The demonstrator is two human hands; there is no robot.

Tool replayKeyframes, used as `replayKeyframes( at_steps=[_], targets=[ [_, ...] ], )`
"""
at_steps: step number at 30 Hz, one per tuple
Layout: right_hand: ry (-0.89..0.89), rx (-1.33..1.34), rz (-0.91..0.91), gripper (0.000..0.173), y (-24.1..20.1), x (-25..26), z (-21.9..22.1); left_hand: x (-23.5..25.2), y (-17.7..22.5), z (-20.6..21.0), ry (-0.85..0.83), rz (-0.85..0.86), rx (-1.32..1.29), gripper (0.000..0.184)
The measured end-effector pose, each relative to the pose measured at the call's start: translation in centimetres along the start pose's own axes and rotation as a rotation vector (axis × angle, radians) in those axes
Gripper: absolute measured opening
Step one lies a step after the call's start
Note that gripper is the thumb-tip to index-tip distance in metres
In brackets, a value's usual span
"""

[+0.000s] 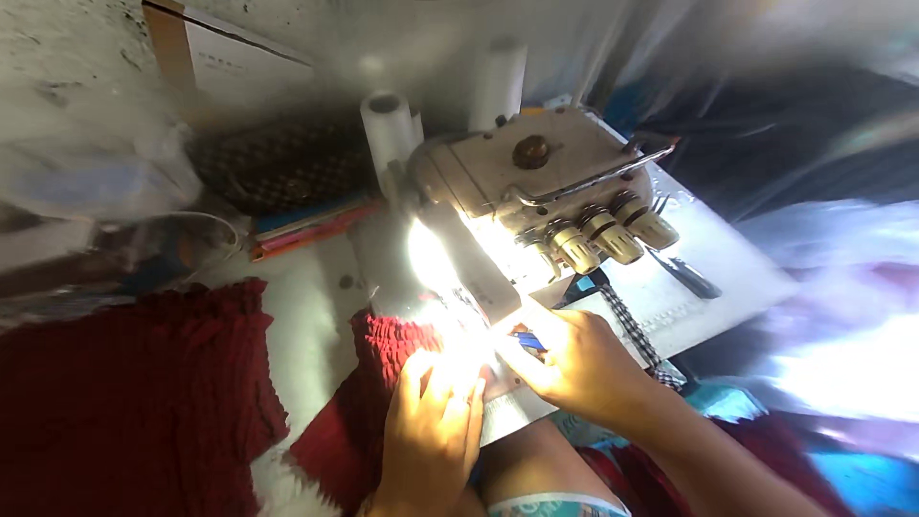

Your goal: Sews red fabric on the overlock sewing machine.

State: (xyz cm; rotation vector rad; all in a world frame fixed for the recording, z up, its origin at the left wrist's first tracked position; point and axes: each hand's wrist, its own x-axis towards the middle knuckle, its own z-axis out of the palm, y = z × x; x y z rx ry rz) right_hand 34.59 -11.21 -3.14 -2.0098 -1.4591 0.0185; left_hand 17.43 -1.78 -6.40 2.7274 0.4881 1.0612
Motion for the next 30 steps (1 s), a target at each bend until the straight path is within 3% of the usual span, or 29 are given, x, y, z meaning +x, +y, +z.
replayKeyframes(
  at_steps=[12, 30],
  targets=[
    [0.124, -0.108, -0.044, 0.026, 0.1, 0.8, 0.5, 1.2, -0.6, 0.3, -0.005, -0.028, -0.011, 0.031],
    [0.134, -0.058, 0.045, 0.022, 0.1, -0.3, 1.3, 2.0, -0.3, 0.3, -0.051, -0.054, 0.041, 0.033]
  ],
)
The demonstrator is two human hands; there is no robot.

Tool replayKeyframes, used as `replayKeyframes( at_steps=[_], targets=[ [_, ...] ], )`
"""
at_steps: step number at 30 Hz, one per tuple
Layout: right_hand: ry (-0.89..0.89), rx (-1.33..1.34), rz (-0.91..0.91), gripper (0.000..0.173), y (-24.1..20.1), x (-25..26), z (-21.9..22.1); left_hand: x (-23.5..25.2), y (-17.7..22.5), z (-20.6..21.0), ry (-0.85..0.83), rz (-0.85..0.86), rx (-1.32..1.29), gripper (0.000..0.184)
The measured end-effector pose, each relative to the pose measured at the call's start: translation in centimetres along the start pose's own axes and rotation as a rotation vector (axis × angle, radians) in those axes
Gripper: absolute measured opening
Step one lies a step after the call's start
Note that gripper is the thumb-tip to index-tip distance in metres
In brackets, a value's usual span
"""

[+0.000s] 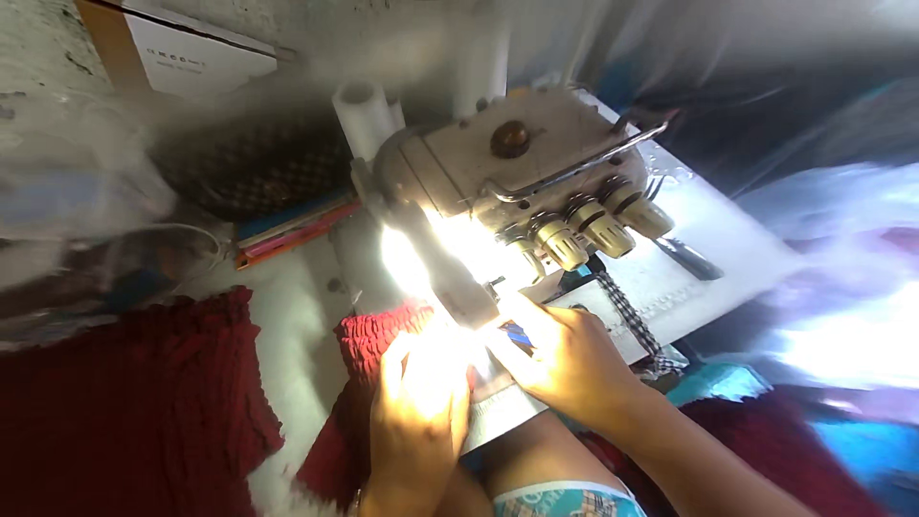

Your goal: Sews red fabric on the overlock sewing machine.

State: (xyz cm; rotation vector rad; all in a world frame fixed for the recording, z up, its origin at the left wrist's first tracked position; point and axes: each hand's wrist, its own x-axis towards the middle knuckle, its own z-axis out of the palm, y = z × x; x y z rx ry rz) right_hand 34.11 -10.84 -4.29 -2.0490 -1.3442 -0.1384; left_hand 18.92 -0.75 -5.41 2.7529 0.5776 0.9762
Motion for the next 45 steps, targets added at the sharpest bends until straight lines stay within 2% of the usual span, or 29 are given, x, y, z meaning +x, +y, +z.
replayKeyframes(
  at_steps=[7, 18, 24, 26, 28, 29, 30, 31, 35, 38, 41, 45],
  targets=[
    [0.031, -0.068, -0.014, 0.026, -0.7, 0.3, 0.1, 0.0, 0.0, 0.0, -0.002, 0.000, -0.005, 0.033],
    [0.068, -0.106, -0.008, 0.023, -1.2, 0.8, 0.5, 0.1, 0.1, 0.2, 0.019, -0.015, -0.010, 0.033],
    [0.046, -0.094, 0.066, 0.027, -0.9, -0.1, 0.2, 0.0, 0.3, 0.3, 0.016, -0.013, 0.017, 0.033],
    [0.006, 0.085, 0.173, 0.030, -0.3, -1.3, 0.3, -0.1, 0.1, 0.4, 0.011, -0.005, 0.010, 0.035],
    [-0.015, 0.485, 0.318, 0.034, 0.3, -3.1, 1.3, -0.1, 0.1, 0.4, 0.008, -0.002, 0.004, 0.037],
    [-0.001, 0.730, 0.407, 0.026, 0.0, -4.1, 2.1, -0.2, 0.2, 0.4, 0.005, -0.003, 0.004, 0.038],
    [0.017, 0.935, 0.517, 0.011, -0.6, -5.0, 2.9, -0.2, 0.3, 0.5, 0.006, -0.005, 0.009, 0.039],
    [0.016, 1.062, 0.626, 0.006, -1.3, -5.7, 3.6, -0.3, 0.5, 0.5, 0.008, -0.009, 0.016, 0.040],
    [-0.131, 1.345, 0.848, 0.021, -3.3, -6.2, 4.7, -0.3, 0.6, 0.8, 0.024, -0.017, 0.013, 0.038],
    [-0.229, 1.587, 0.980, 0.022, -4.1, -5.9, 4.5, -0.7, 0.9, 0.6, 0.047, -0.068, -0.003, 0.037],
    [-0.228, 1.694, 1.021, 0.024, -4.5, -5.8, 4.3, -1.9, 2.3, -0.1, 0.095, -0.194, 0.100, 0.041],
    [-0.260, 1.736, 1.004, 0.018, -4.5, -5.5, 3.9, -2.4, 3.1, -0.7, 0.122, -0.323, 0.189, 0.040]
  ],
)
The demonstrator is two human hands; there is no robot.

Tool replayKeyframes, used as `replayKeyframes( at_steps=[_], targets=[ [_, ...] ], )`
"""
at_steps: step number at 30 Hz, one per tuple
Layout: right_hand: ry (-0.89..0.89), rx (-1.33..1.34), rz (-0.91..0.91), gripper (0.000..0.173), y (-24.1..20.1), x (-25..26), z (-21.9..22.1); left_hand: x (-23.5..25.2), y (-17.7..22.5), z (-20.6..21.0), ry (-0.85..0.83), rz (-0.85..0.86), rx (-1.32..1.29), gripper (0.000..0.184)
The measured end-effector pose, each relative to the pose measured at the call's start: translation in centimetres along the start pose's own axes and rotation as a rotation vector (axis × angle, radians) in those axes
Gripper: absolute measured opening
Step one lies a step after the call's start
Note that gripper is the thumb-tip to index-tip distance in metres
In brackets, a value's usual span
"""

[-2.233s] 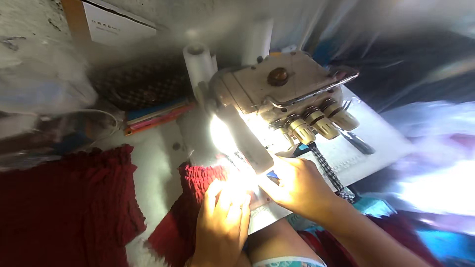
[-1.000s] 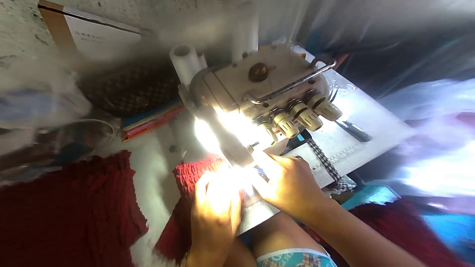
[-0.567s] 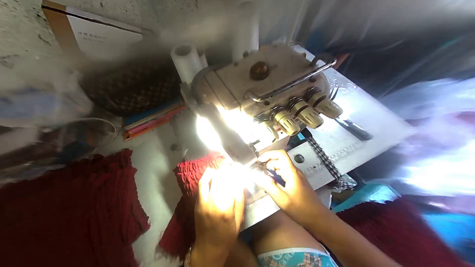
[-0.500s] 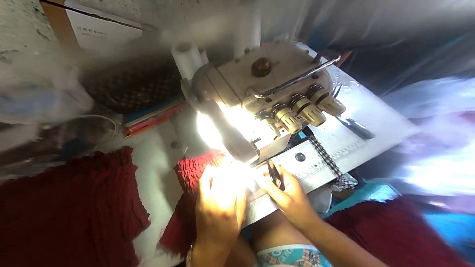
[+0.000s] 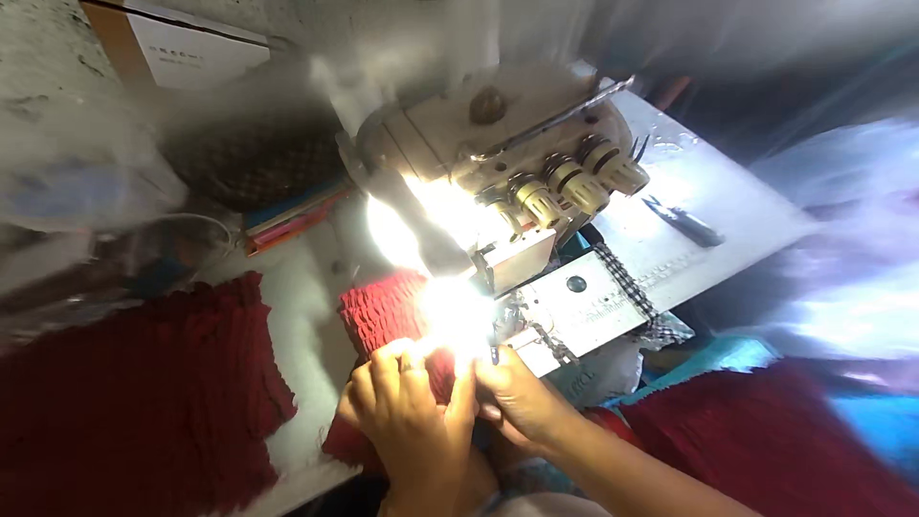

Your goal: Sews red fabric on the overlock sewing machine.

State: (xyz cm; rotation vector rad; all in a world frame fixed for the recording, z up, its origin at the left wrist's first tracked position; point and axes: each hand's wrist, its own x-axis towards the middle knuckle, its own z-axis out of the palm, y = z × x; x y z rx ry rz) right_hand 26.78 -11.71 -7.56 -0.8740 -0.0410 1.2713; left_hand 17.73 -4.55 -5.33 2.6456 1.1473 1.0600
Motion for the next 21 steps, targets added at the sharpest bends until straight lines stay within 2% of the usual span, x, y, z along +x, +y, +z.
replayKeyframes(
  at_steps=[4, 6, 8, 11, 15, 17, 21],
  targets=[
    [-0.002, 0.008, 0.043, 0.018, -0.3, 0.1, 1.0, 1.2, 0.1, -1.1, -0.118, -0.057, 0.006, 0.030],
    [0.025, 0.022, 0.020, 0.012, -0.3, -0.1, 1.1, 1.8, -0.2, -1.5, -0.152, -0.065, -0.006, 0.025],
    [0.067, 0.027, -0.080, 0.009, -0.7, -0.7, 0.6, 2.3, -0.7, -2.1, -0.154, -0.044, 0.025, 0.026],
    [0.093, 0.018, -0.306, 0.012, -1.0, -1.4, -0.7, 2.6, -1.0, -2.7, -0.153, -0.010, 0.069, 0.025],
    [0.087, -0.048, -0.260, 0.011, -0.9, -1.3, -0.4, 1.7, -0.5, -2.6, -0.164, 0.006, 0.055, 0.024],
    [0.100, -0.068, -0.226, 0.017, -1.0, -1.0, 0.0, 1.4, -0.2, -2.4, -0.143, 0.012, 0.076, 0.023],
    [0.105, -0.135, -0.285, 0.016, -0.7, -0.7, 0.0, 1.1, 0.2, -2.3, -0.082, 0.032, 0.090, 0.019]
  ],
)
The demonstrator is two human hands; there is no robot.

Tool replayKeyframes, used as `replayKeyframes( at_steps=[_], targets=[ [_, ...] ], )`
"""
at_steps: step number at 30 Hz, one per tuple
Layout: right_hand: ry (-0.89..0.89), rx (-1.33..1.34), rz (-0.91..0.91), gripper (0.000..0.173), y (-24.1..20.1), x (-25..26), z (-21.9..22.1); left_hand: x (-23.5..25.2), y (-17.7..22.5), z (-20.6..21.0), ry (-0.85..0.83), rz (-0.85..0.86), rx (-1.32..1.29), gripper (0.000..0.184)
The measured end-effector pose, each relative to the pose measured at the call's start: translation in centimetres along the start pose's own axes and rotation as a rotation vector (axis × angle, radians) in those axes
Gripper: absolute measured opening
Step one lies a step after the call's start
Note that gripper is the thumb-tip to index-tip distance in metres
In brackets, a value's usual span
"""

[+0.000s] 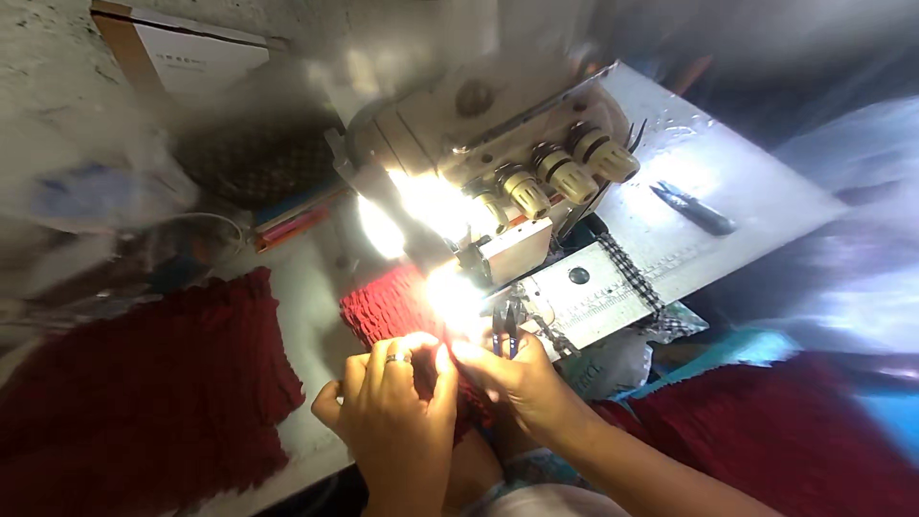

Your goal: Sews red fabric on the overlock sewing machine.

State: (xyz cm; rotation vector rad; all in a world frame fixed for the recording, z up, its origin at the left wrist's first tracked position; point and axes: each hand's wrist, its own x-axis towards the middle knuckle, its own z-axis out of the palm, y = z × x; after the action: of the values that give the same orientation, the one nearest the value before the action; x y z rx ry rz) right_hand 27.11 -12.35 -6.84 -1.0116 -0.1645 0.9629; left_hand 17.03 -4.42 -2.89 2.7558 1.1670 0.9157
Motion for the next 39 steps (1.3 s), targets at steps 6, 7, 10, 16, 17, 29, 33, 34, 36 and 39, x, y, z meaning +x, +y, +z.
replayKeyframes(
  at_steps=[6, 7, 10, 16, 17, 29, 33, 34, 36, 39],
  targets=[
    [-0.021, -0.152, -0.094, 0.009, 0.0, -0.4, -0.7, -1.0, 0.1, 0.7, 0.002, 0.008, -0.057, 0.017],
    [-0.021, -0.159, -0.103, 0.008, 0.0, -0.6, -0.8, -1.2, 0.1, 0.7, 0.004, 0.007, -0.064, 0.017],
    [-0.026, -0.170, -0.146, 0.009, 0.2, -0.7, -0.9, -1.6, 0.2, 0.9, 0.019, 0.011, -0.075, 0.016],
    [-0.044, -0.205, -0.208, 0.010, 0.3, -0.7, -1.0, -1.7, 0.4, 0.7, 0.022, 0.029, -0.091, 0.014],
    [-0.050, -0.213, -0.220, 0.010, 0.3, -0.7, -1.1, -1.7, 0.5, 0.7, 0.026, 0.034, -0.085, 0.014],
    [-0.001, -0.090, -0.007, 0.020, -2.2, 1.0, -0.9, 1.9, -1.7, 0.6, -0.061, 0.282, -0.250, 0.024],
    [0.012, -0.104, -0.045, 0.018, -1.2, 0.5, -0.9, 3.8, -3.5, 1.3, -0.277, 0.386, -0.309, 0.039],
    [0.015, -0.116, -0.078, 0.016, -1.0, 0.5, -0.9, 3.8, -3.7, 1.2, -0.294, 0.406, -0.303, 0.041],
    [0.016, -0.161, -0.140, 0.012, -0.8, 0.4, -1.1, 3.7, -3.9, 0.8, -0.315, 0.442, -0.284, 0.043],
    [0.011, -0.216, -0.190, 0.011, -0.6, 0.6, -1.2, 3.9, -4.4, 0.9, -0.327, 0.474, -0.278, 0.043]
  ],
)
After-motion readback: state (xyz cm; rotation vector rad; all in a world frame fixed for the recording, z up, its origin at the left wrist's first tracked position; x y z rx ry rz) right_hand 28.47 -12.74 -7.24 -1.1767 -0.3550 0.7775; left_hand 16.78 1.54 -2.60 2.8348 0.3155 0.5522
